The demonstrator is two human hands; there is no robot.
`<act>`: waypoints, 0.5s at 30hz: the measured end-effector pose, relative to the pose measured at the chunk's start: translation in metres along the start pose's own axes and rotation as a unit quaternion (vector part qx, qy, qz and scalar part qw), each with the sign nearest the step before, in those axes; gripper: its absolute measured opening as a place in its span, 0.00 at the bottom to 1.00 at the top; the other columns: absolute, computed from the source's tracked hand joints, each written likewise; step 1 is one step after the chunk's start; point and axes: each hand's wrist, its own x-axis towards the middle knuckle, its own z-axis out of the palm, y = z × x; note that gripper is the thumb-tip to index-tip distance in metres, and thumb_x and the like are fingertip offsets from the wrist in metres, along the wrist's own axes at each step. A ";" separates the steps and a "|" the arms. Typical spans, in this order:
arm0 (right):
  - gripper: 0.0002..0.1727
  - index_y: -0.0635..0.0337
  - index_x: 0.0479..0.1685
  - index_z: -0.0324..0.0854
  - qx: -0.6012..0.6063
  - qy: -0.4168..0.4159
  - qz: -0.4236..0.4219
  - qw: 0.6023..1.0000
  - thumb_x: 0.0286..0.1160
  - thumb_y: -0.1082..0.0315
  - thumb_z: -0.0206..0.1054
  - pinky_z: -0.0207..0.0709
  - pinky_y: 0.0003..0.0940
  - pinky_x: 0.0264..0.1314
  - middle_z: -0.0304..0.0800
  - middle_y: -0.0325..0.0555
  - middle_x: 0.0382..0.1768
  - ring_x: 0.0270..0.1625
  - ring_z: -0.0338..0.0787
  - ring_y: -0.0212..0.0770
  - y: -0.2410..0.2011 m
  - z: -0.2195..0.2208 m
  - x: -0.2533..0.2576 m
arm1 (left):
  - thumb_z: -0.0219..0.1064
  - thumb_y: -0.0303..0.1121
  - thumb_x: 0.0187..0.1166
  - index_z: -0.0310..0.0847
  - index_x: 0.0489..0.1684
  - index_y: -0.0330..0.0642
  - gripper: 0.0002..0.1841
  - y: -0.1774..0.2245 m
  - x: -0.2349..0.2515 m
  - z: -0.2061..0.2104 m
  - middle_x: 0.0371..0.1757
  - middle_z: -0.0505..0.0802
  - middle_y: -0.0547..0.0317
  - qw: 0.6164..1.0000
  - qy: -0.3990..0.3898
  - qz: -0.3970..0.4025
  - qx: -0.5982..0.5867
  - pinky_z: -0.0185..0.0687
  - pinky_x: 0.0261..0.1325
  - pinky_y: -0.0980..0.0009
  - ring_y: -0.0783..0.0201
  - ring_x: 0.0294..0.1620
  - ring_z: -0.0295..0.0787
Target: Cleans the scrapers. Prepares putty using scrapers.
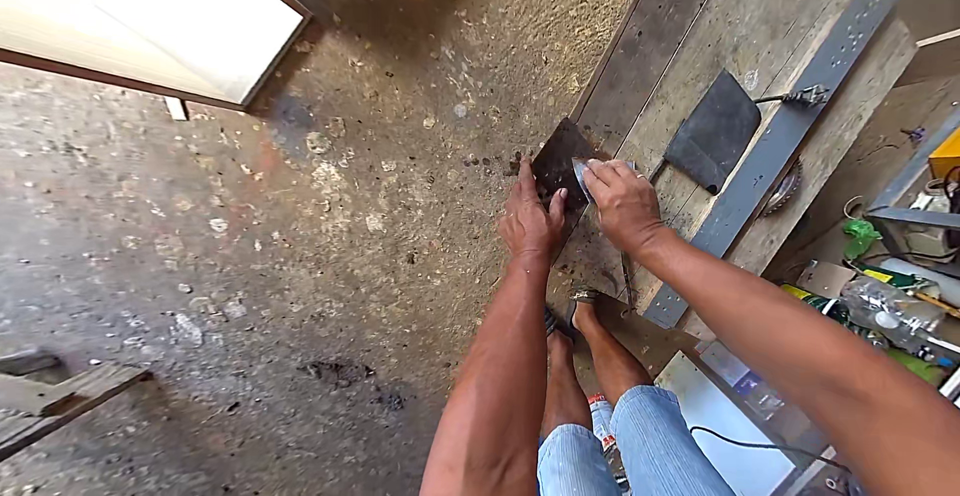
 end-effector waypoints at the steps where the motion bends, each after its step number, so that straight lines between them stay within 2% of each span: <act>1: 0.25 0.55 0.72 0.84 0.001 -0.003 -0.010 1.000 0.73 0.75 0.63 0.80 0.53 0.69 0.84 0.46 0.75 0.77 0.81 0.53 -0.001 -0.003 0.000 | 0.66 0.58 0.79 0.46 0.96 0.64 0.44 0.002 0.001 -0.002 0.75 0.84 0.50 1.000 0.000 0.001 0.000 0.80 0.59 0.34 0.43 0.67 0.86; 3: 0.24 0.55 0.70 0.85 -0.008 -0.004 -0.039 0.999 0.73 0.75 0.64 0.82 0.53 0.67 0.86 0.47 0.73 0.75 0.83 0.53 -0.001 -0.003 -0.010 | 0.66 0.58 0.79 0.47 0.96 0.63 0.44 0.003 0.001 -0.004 0.73 0.85 0.48 1.000 0.001 0.004 0.006 0.81 0.59 0.35 0.43 0.66 0.87; 5: 0.22 0.55 0.68 0.86 -0.010 -0.007 -0.047 0.999 0.74 0.75 0.64 0.82 0.55 0.66 0.87 0.47 0.72 0.74 0.84 0.54 0.000 -0.004 0.005 | 0.65 0.58 0.79 0.49 0.95 0.62 0.43 0.002 0.002 -0.004 0.71 0.86 0.48 1.000 0.004 0.008 0.014 0.82 0.59 0.36 0.43 0.66 0.87; 8: 0.23 0.55 0.68 0.85 -0.015 0.001 -0.034 0.999 0.74 0.76 0.62 0.80 0.53 0.68 0.85 0.47 0.74 0.76 0.82 0.53 -0.006 -0.007 0.031 | 0.65 0.57 0.80 0.47 0.96 0.60 0.43 0.000 -0.001 -0.002 0.71 0.86 0.48 1.000 0.005 0.015 0.010 0.82 0.58 0.37 0.43 0.65 0.87; 11: 0.22 0.55 0.68 0.86 -0.019 0.002 -0.056 0.998 0.73 0.75 0.63 0.82 0.53 0.68 0.87 0.46 0.72 0.75 0.84 0.53 -0.007 -0.009 0.022 | 0.65 0.57 0.80 0.47 0.96 0.61 0.43 0.001 0.002 -0.006 0.72 0.86 0.48 1.000 0.009 0.021 0.013 0.83 0.57 0.37 0.43 0.65 0.87; 13: 0.22 0.55 0.68 0.86 -0.013 -0.007 -0.048 0.999 0.75 0.76 0.62 0.82 0.57 0.64 0.87 0.47 0.71 0.74 0.84 0.55 -0.006 -0.012 0.042 | 0.64 0.58 0.80 0.48 0.96 0.61 0.43 -0.001 0.003 -0.004 0.72 0.86 0.48 1.000 0.003 0.017 0.015 0.82 0.58 0.37 0.43 0.65 0.87; 15: 0.22 0.54 0.68 0.85 -0.022 -0.012 -0.026 0.999 0.76 0.75 0.60 0.82 0.56 0.61 0.87 0.45 0.72 0.74 0.84 0.54 -0.008 -0.019 0.065 | 0.64 0.58 0.80 0.48 0.95 0.62 0.43 -0.001 0.001 -0.002 0.71 0.86 0.48 1.000 0.000 0.013 0.011 0.82 0.57 0.37 0.43 0.63 0.88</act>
